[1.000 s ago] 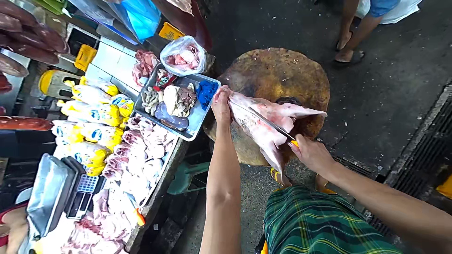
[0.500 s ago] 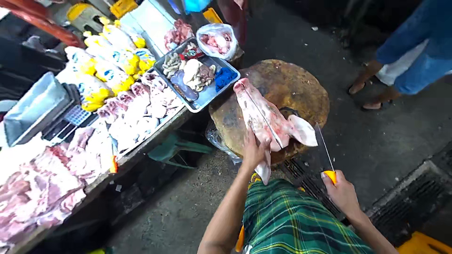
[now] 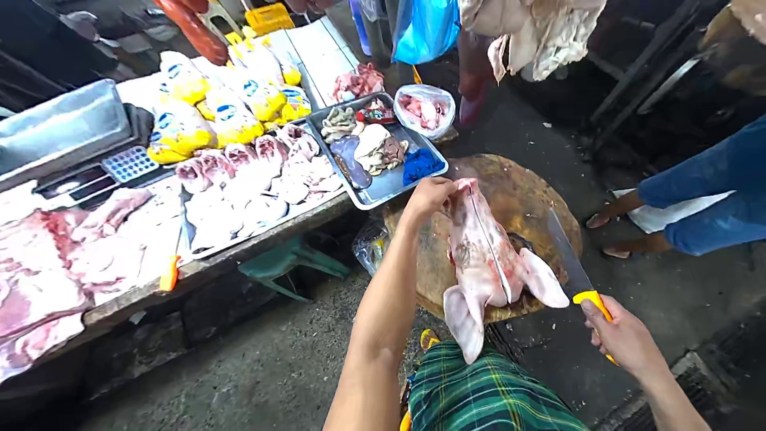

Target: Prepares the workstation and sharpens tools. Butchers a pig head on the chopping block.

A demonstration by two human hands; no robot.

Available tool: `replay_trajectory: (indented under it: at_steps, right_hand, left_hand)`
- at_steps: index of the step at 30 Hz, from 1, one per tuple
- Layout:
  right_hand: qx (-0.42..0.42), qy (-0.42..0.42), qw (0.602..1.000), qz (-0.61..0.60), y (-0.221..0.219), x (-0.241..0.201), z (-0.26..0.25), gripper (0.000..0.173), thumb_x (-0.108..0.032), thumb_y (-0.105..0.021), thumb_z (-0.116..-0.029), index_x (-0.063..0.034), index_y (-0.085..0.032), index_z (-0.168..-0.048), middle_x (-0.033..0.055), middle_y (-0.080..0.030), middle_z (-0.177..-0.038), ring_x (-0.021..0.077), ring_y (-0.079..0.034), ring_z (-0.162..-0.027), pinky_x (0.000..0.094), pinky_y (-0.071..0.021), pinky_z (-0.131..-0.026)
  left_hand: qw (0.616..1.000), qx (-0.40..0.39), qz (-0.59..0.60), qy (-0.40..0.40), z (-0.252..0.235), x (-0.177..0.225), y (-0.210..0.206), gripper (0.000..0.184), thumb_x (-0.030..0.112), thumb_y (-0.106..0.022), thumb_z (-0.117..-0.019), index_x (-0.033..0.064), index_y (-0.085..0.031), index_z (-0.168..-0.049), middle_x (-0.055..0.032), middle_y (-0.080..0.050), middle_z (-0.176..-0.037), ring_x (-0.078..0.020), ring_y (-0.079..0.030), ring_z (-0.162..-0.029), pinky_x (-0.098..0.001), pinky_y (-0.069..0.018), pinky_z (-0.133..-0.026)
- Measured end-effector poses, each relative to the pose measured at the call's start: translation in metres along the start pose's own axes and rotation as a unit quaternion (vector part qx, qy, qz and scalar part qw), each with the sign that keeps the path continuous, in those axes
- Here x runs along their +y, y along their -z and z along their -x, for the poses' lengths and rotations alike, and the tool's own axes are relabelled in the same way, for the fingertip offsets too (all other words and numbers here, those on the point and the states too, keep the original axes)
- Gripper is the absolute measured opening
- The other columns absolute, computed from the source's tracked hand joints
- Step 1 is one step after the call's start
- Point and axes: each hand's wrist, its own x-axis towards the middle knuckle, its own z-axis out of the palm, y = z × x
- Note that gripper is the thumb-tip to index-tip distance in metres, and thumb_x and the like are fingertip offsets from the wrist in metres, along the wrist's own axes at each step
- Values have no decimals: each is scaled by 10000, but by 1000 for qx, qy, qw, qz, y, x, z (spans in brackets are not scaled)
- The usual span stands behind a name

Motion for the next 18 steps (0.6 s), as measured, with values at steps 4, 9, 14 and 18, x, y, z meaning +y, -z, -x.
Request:
replay_trajectory:
  at_steps: [4, 9, 14, 18]
  right_hand:
    - [-9, 9, 1000, 18, 16, -72, -11, 457, -440, -536, -1059, -137, -539, -1401, 101, -694, -928, 223, -655, -606, 435, -586, -540]
    - [-36, 88, 985, 143, 28, -191, -62, 436, -438, -533, -1073, -196, -577, -1433, 119, -723, -974, 249, -700, -698, 495, -610, -659]
    - [-153, 225, 919, 287, 19, -302, -136, 463, -387, -591, -1053, -235, -533, -1486, 163, -709, -981, 313, -687, -724, 574, -588, -684]
    - [-261, 246, 854, 377, -10, -375, -180, 329, -360, -642, -1030, -216, -677, -1324, 131, -722, -917, 262, -671, -650, 477, -589, -616]
  left_hand:
    - [997, -33, 43, 62, -16, -12, 10, 458, 447, -557, -1046, 22, -718, -1102, -98, -724, -932, -160, -659, -741, -368, -565, -705]
    - [996, -31, 71, 35, -14, -14, 12, 269, 290, -659, -994, 38, -722, -1063, -68, -723, -888, -146, -665, -754, -365, -568, -733]
    - [993, 51, -102, -13, -6, -11, 9, 266, 332, -740, -902, 79, -726, -985, -113, -703, -867, -284, -683, -830, -569, -553, -767]
    - [977, 104, -186, -22, -2, -8, 2, 269, 366, -754, -887, 109, -739, -968, -88, -715, -930, -282, -694, -901, -585, -565, -807]
